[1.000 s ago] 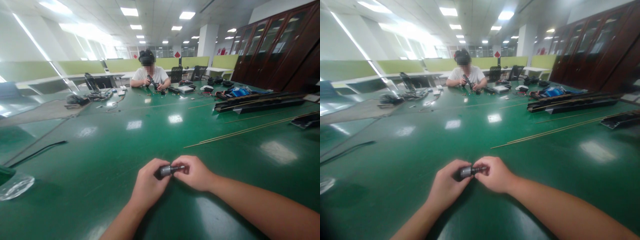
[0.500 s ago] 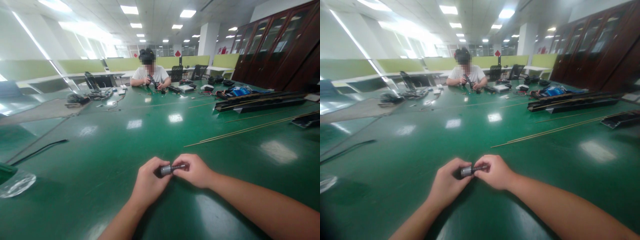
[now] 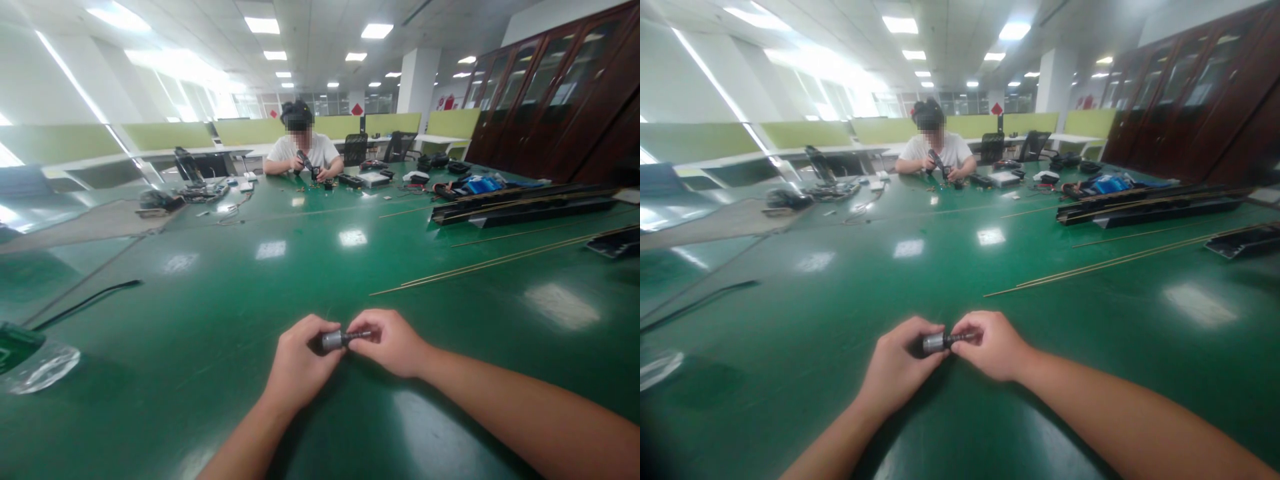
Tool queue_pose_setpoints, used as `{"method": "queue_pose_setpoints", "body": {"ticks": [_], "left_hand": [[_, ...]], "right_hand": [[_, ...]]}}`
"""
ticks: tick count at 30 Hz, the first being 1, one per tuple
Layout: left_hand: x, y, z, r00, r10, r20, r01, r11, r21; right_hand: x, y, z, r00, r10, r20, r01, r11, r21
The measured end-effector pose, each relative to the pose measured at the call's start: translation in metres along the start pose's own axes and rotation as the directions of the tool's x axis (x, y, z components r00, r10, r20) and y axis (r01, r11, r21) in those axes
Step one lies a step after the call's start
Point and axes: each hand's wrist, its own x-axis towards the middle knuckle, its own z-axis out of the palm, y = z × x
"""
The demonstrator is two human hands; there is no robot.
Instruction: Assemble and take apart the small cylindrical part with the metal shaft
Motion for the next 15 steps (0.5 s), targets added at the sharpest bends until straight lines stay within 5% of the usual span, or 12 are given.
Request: {"method": "queue_pose_setpoints", "body": {"ticks": [15], "left_hand": [[0.0004, -0.0040, -0.0035, 0.999, -0.031, -0.018, 0.031, 1.000, -0.001]], "right_hand": [[-0.0023, 0.0075, 0.0020, 0.997, 0.072, 0.017, -0.074, 0.990, 0.119]]}}
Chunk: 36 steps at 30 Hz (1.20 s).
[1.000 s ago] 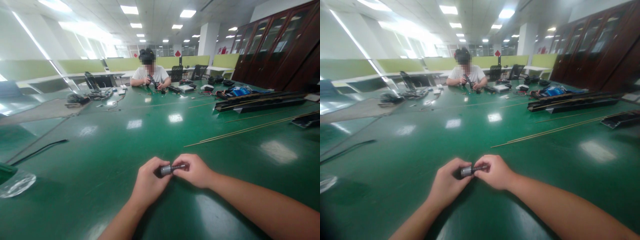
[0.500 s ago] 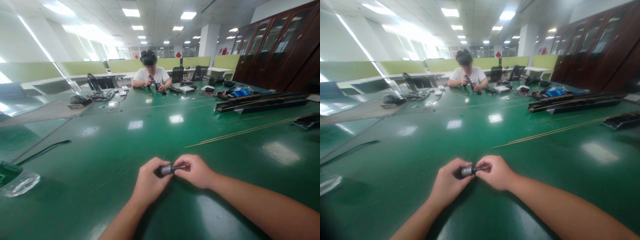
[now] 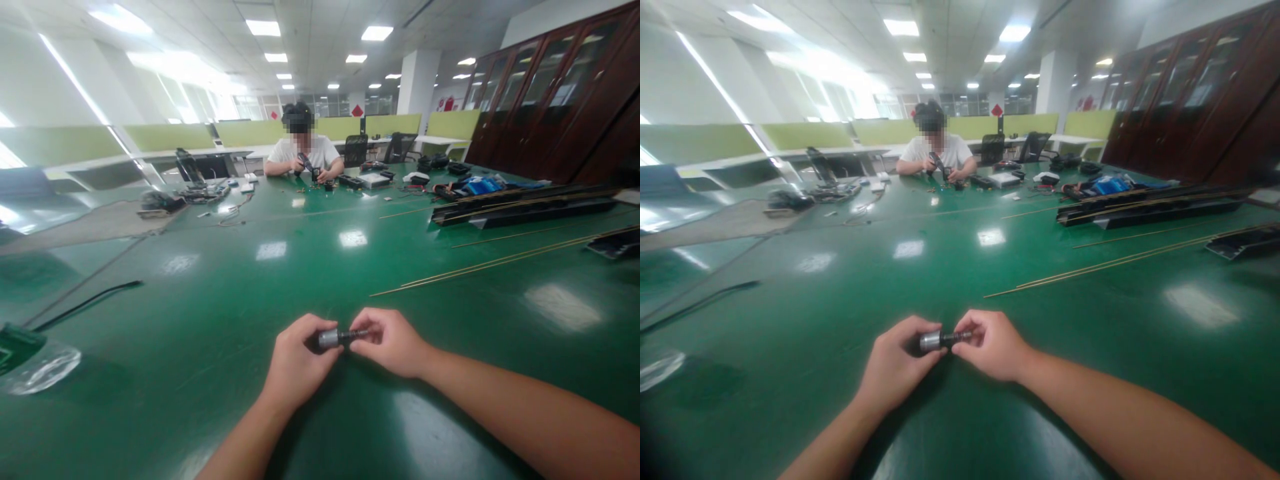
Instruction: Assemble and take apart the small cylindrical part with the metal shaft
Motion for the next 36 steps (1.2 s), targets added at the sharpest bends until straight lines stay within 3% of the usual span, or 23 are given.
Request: {"method": "queue_pose_setpoints", "body": {"ticks": [13, 25, 36], "left_hand": [[0.003, -0.002, -0.003, 1.000, -0.015, -0.021, 0.015, 1.000, -0.016], [0.004, -0.004, -0.006, 0.999, -0.037, -0.013, 0.036, 0.999, -0.021], [0.006, -0.014, -0.011, 0.990, -0.123, -0.073, 0.125, 0.992, 0.018]], "right_hand": [[0.000, -0.005, -0.002, 0.997, 0.055, -0.051, -0.058, 0.996, -0.064], [0.001, -0.005, -0.003, 0.996, 0.023, -0.088, -0.032, 0.994, -0.104], [0.002, -0.001, -0.003, 0.995, 0.038, -0.095, -0.045, 0.996, -0.074]]}}
